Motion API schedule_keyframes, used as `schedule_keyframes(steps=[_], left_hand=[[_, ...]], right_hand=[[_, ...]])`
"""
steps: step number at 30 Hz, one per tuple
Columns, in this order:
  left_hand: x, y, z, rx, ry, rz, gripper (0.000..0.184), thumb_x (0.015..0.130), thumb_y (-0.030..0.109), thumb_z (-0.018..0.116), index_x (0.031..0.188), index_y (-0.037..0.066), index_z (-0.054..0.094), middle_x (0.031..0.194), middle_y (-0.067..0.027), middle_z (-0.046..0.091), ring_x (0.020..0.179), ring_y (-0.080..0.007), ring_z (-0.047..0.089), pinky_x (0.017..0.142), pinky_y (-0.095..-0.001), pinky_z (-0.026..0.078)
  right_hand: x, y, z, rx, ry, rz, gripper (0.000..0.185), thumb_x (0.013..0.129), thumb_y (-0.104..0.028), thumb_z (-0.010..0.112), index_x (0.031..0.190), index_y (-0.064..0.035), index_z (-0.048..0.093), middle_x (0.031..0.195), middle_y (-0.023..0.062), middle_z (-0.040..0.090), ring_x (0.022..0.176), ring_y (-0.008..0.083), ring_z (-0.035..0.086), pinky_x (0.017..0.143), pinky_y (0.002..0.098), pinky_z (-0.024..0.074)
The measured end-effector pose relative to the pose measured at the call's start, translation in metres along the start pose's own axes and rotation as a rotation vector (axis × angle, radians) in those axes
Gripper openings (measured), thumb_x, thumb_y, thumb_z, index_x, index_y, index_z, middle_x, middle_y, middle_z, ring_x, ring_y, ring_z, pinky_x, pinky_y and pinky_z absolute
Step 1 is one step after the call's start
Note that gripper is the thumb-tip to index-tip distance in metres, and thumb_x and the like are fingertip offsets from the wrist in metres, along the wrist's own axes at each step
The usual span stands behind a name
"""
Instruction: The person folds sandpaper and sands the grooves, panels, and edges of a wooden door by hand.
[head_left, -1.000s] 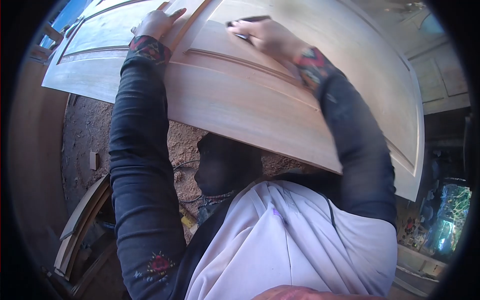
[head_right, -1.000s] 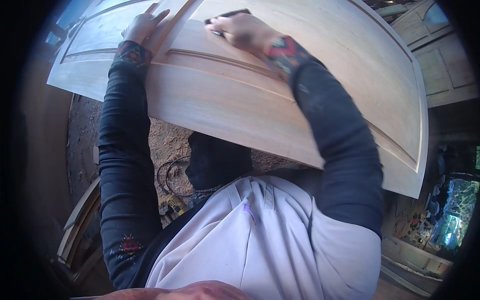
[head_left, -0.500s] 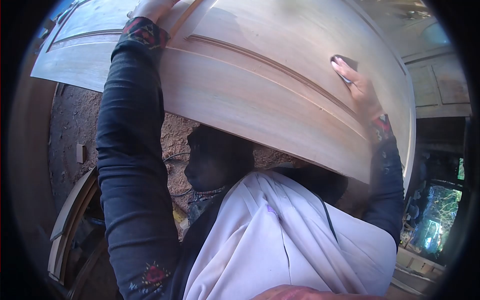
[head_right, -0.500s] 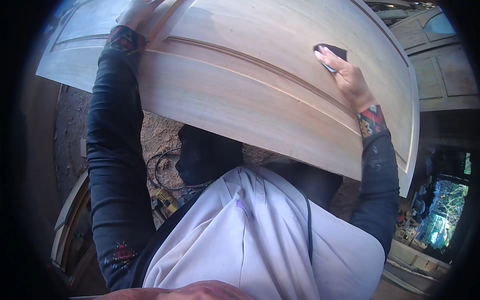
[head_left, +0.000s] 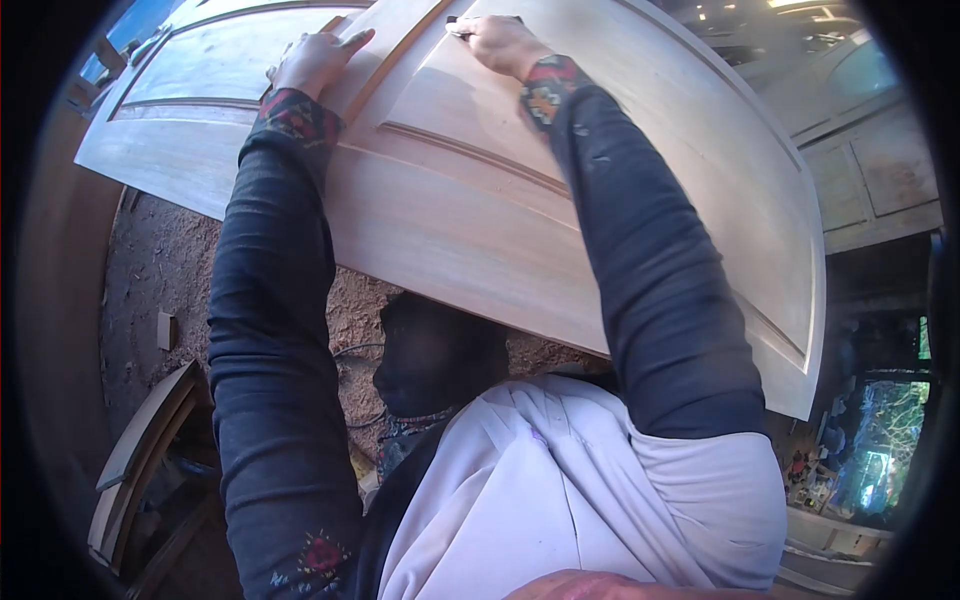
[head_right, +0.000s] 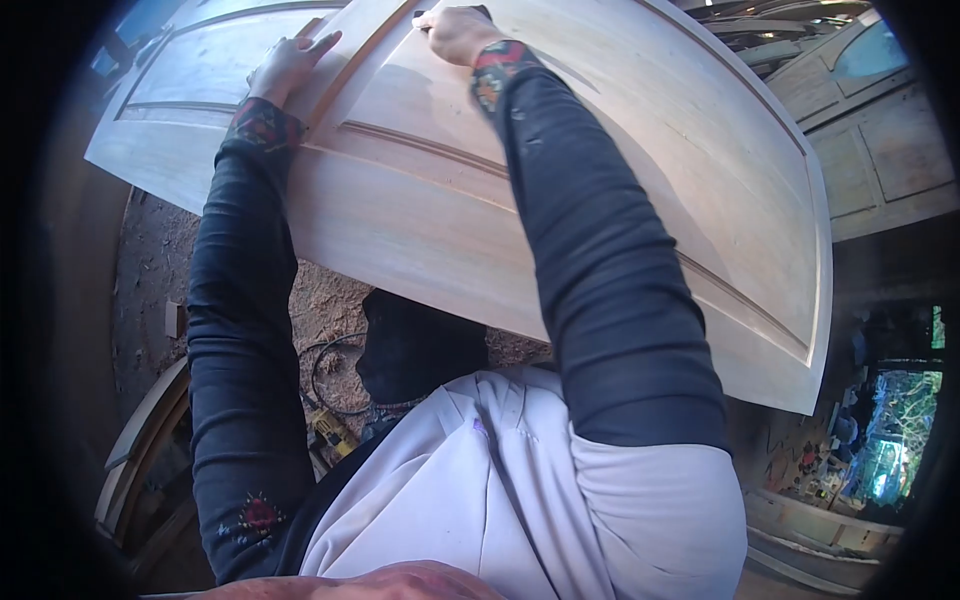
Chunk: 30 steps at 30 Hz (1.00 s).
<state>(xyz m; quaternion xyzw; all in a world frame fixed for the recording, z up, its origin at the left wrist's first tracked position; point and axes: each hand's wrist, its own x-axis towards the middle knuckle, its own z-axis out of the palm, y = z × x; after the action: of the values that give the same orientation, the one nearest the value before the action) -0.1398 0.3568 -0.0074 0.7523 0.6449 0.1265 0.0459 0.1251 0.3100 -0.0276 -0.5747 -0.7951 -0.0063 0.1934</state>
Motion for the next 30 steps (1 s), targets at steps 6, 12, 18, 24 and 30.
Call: schedule_keyframes(steps=[6, 12, 18, 24, 30], left_hand=[[0.031, -0.024, 0.024, -0.023, 0.019, 0.133, 0.067, 0.078, 0.074, 0.043, 0.110, 0.020, 0.068, 0.121, -0.0143, 0.061, 0.120, -0.0310, 0.052, 0.100, -0.0487, 0.037], [0.038, -0.028, 0.022, 0.042, -0.013, 0.095, 0.071, 0.078, 0.074, 0.043, 0.118, 0.020, 0.063, 0.128, -0.0155, 0.055, 0.123, -0.0325, 0.049, 0.100, -0.0490, 0.037], [0.034, -0.012, 0.012, 0.064, -0.091, -0.014, 0.073, 0.078, 0.074, 0.042, 0.124, 0.020, 0.060, 0.126, -0.0147, 0.057, 0.119, -0.0321, 0.052, 0.099, -0.0492, 0.038], [0.020, -0.009, 0.009, 0.002, -0.032, -0.004, 0.072, 0.078, 0.075, 0.041, 0.121, 0.021, 0.062, 0.120, -0.0141, 0.061, 0.117, -0.0314, 0.054, 0.098, -0.0501, 0.037], [0.036, -0.026, 0.024, 0.069, 0.004, 0.016, 0.072, 0.079, 0.073, 0.041, 0.129, 0.024, 0.055, 0.136, -0.0113, 0.049, 0.126, -0.0305, 0.045, 0.101, -0.0521, 0.033]], right_hand=[[-0.073, 0.005, -0.041, -0.027, 0.067, 0.208, 0.031, 0.081, -0.015, 0.047, 0.103, -0.0136, 0.069, 0.092, 0.0168, 0.068, 0.089, 0.0325, 0.065, 0.084, 0.0403, 0.0486], [-0.352, 0.127, -0.139, -0.209, 0.277, 0.772, 0.029, 0.082, -0.014, 0.047, 0.101, -0.0100, 0.069, 0.082, 0.0229, 0.066, 0.075, 0.0357, 0.066, 0.066, 0.0431, 0.0509], [-0.551, 0.217, -0.220, -0.681, -0.098, 1.292, 0.030, 0.084, -0.020, 0.046, 0.098, -0.0090, 0.071, 0.101, 0.0161, 0.067, 0.093, 0.0329, 0.065, 0.079, 0.0431, 0.0522], [-0.277, 0.024, -0.097, 0.009, 0.353, 0.263, 0.022, 0.089, -0.015, 0.046, 0.091, -0.0068, 0.066, 0.073, 0.0112, 0.067, 0.066, 0.0294, 0.063, 0.063, 0.0399, 0.0507], [-0.297, 0.029, -0.103, 0.141, 0.155, 0.263, 0.035, 0.089, -0.001, 0.044, 0.119, -0.0073, 0.061, 0.123, 0.0153, 0.059, 0.114, 0.0274, 0.056, 0.099, 0.0312, 0.0419]])
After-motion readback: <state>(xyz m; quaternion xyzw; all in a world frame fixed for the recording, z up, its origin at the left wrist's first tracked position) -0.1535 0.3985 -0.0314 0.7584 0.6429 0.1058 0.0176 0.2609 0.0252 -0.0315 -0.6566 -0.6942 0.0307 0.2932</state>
